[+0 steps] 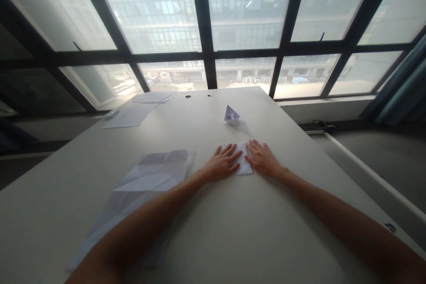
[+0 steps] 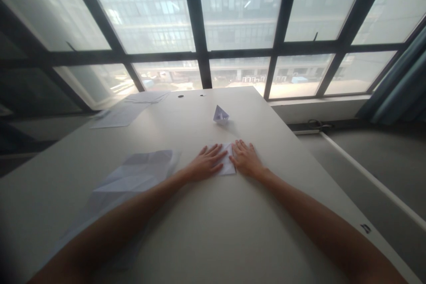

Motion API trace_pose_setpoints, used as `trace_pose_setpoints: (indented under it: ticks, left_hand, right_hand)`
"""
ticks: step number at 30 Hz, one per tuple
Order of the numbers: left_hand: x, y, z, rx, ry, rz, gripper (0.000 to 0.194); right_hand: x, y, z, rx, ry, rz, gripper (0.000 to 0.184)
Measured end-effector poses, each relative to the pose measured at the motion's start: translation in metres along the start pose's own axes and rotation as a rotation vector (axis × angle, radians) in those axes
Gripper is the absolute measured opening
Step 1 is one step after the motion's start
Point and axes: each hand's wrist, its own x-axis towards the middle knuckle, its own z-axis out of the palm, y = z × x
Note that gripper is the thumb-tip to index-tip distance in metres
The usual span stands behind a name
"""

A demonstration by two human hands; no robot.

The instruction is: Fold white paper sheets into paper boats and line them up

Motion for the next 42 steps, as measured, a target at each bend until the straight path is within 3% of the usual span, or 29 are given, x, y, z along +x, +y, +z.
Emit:
trace_pose_setpoints:
  ticks: [3, 7, 22, 28, 32, 36, 42]
  left_hand:
    - [-0.001, 0.000, -0.001, -0.028, 0.002, 0.015, 0.059]
    - [-0.002, 0.001, -0.002, -0.062, 0.007, 0.025, 0.066]
    - [-0.002, -0.002, 0.002, -0.059, 0.026, 0.009, 0.070]
    - [-0.001, 0.001, -0.001, -0.067, 0.016, 0.008, 0.069]
    - [-0.001, 0.002, -0.003, -0.071, 0.012, 0.009, 0.068]
    - [-0.001, 0.002, -0.001, -0.075, 0.035, 0.015, 0.066]
    - [-0.001, 0.000, 0.001, -0.072, 0.028, 0.024, 0.068]
  right_hand:
    - [0.001, 0.003, -0.001, 0.072, 0.062, -0.059, 0.061]
    - [0.001, 0.006, -0.005, 0.146, 0.017, -0.235, 0.058]
    - [-0.003, 0.017, -0.011, 0.122, -0.126, -0.357, 0.087]
    - [0.000, 0.015, -0.005, 0.135, -0.059, -0.268, 0.058]
    - [0.004, 0.016, -0.001, 0.168, -0.034, -0.205, 0.055]
    - [0.004, 0.023, -0.006, 0.217, -0.094, -0.267, 0.066]
    - [0.002, 0.029, -0.020, 0.280, -0.209, -0.361, 0.099]
